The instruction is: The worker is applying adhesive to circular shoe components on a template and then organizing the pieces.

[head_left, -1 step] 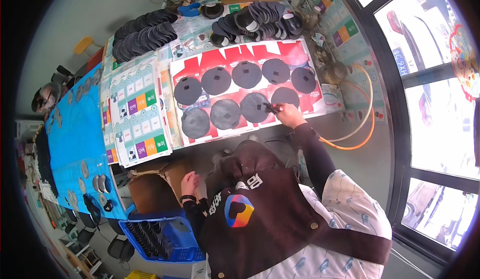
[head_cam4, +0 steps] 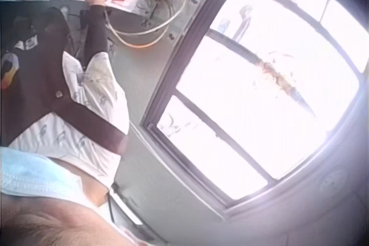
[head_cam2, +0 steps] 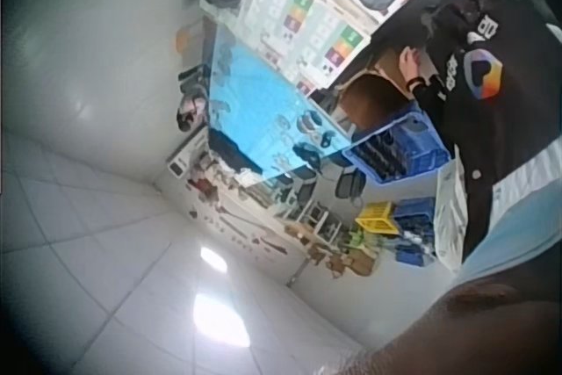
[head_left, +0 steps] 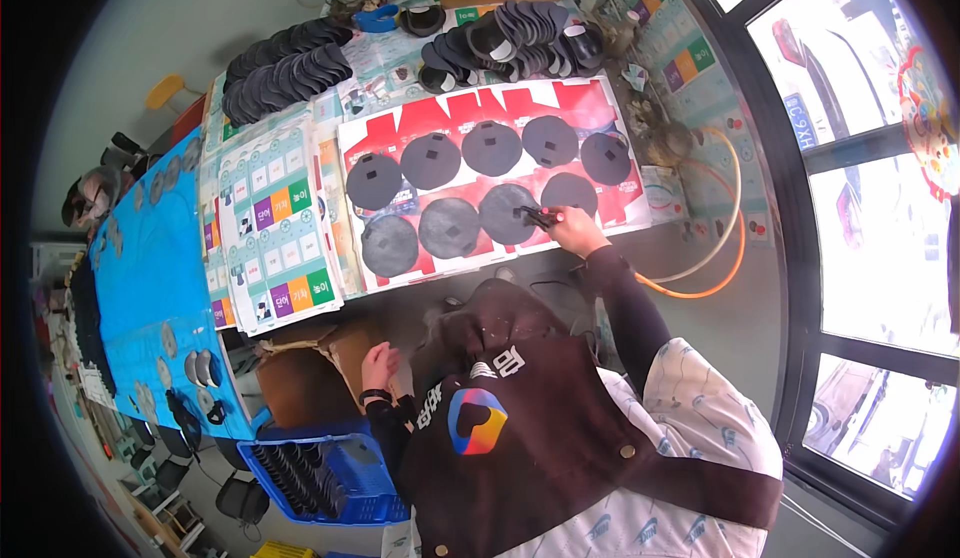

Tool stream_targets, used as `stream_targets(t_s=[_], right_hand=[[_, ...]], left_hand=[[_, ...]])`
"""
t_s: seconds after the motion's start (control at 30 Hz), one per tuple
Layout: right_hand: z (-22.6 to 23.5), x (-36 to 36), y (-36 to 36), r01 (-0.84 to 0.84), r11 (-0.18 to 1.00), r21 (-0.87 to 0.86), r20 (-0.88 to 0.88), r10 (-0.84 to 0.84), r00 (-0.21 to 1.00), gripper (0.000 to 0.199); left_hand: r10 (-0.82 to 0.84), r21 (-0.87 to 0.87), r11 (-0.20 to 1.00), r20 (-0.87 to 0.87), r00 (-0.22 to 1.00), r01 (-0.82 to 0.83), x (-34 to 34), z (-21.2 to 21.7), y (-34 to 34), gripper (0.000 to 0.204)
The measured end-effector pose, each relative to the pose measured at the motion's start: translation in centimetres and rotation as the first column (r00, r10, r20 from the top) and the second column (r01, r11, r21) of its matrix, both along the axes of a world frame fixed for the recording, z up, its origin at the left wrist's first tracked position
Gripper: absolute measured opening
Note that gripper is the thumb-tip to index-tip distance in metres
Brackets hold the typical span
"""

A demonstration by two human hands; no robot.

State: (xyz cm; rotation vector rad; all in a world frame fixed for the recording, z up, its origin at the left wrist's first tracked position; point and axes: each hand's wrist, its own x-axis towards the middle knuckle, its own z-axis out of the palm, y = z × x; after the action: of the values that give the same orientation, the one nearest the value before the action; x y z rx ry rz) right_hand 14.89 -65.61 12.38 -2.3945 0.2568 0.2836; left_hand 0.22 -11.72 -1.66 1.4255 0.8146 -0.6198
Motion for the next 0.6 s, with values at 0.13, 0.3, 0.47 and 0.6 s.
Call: stream_targets(t_s=[0.13,0.3,0.47,0.6], right_hand=[[-0.4,0.0,-0.2,0.199,0.979,0.046,0.108,-0.203,0.973,0.028],[-0.2,-1.8,-1.2,0.198,0.973,-0.116,0.003,-0.199,0.980,0.030],[1.1,-1.4,1.6,0.220,0.969,0.114,-0.106,-0.208,0.972,0.034],[1.1,-1.0,2.3,0.123,0.971,0.205,-0.082,-0.108,0.991,0.034]], left_hand=[[-0.024,-0.026,0.999,0.008,1.000,0.024,1.4,0.2,-0.4,0.033],[-0.020,-0.020,1.000,0.025,0.999,0.020,2.4,0.9,0.0,0.032],[-0.089,-0.008,0.996,0.042,0.995,0.089,3.5,1.5,-0.2,0.034],[-0.149,0.005,0.989,0.037,0.988,0.149,4.1,1.8,0.1,0.035]])
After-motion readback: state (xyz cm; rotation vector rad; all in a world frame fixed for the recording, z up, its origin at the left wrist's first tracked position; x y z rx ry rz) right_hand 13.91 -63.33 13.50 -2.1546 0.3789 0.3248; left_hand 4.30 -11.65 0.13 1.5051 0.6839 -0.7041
